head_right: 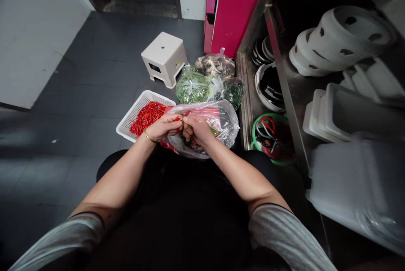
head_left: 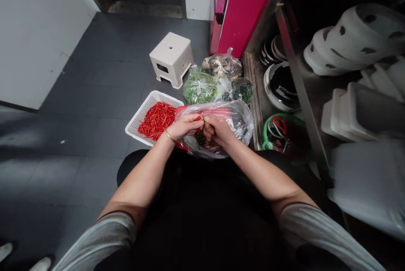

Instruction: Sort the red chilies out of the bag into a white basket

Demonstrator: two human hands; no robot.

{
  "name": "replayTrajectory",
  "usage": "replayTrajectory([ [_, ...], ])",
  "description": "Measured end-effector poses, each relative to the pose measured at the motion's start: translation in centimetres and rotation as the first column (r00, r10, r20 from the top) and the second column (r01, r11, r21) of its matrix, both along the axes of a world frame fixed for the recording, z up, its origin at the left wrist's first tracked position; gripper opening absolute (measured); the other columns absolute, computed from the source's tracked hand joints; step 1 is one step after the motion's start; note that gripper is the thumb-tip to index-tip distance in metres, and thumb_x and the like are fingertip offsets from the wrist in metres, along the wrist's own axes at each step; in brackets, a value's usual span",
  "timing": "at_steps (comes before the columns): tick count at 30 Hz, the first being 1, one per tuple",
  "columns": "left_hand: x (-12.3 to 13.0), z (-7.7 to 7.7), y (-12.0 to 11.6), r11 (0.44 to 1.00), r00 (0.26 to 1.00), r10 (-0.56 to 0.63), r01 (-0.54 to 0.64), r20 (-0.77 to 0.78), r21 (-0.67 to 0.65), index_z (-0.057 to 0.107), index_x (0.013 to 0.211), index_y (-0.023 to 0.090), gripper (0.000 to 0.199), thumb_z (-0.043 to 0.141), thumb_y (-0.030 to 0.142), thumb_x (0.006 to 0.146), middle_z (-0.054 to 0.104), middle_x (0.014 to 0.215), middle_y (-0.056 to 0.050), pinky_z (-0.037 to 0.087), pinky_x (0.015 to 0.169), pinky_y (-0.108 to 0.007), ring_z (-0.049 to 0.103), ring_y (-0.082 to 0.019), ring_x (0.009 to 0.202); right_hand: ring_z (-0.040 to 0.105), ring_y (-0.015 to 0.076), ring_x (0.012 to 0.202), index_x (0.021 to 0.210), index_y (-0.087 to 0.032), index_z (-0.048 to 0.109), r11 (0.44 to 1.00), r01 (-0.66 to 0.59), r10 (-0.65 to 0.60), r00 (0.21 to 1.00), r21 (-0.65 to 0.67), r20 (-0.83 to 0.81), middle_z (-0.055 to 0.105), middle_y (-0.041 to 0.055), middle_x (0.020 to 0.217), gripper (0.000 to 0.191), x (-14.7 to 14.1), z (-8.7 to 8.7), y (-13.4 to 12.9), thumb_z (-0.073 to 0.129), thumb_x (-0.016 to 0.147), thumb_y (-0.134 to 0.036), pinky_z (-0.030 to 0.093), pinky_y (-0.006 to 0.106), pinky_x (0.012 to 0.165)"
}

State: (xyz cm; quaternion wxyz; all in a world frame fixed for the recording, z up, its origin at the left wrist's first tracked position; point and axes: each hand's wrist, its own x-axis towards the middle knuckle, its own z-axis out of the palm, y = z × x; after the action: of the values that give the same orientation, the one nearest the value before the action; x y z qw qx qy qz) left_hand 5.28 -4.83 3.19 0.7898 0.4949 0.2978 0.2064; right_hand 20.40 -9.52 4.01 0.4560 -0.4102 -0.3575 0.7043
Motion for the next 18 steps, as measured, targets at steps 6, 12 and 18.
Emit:
replayTrajectory([
  [6,-1.3,0.7,-1.3,0.982,0.968,-0.184,0.189,0.170,-0.009,0.061,0.061,0.013,0.041,0.079,0.050,0.060,0.050,0.051,-0.002,0.026,0.038,-0.023,0.036,-0.007,0.039,0.035,0.0070,0.032,0.054,-0.022,0.037,0.974,0.227,-0.223,0.966,-0.013,0.128,0.027,-0.0108,0.037,0.046,3.0,-1.3,1.2,0.065,0.073,-0.053,0.031,0.018,0.032],
  [12,-2.5,0.8,0.5,0.994,0.947,0.110,-0.099,0.301,-0.050,0.062,0.063,0.011,0.033,0.072,0.041,0.073,0.056,0.062,-0.005,0.046,0.053,-0.025,0.057,-0.014,0.060,0.060,0.0164,0.056,0.072,-0.017,0.064,0.926,-0.314,0.309,0.312,-0.209,0.898,0.062,0.0024,0.060,0.023,8.3,-4.6,2.7,0.068,0.078,-0.039,0.046,0.025,0.054],
  [18,-2.5,0.8,0.9,0.974,0.928,0.205,-0.163,0.310,-0.157,0.064,0.086,0.011,0.023,0.071,0.031,0.075,0.055,0.058,-0.001,0.048,0.048,-0.025,0.058,-0.015,0.054,0.062,0.0259,0.105,0.128,-0.025,0.061,0.798,-0.507,0.175,-0.323,-0.326,0.930,0.062,0.0132,0.123,0.039,5.8,-5.8,1.8,0.051,0.091,-0.037,0.048,0.033,0.082],
])
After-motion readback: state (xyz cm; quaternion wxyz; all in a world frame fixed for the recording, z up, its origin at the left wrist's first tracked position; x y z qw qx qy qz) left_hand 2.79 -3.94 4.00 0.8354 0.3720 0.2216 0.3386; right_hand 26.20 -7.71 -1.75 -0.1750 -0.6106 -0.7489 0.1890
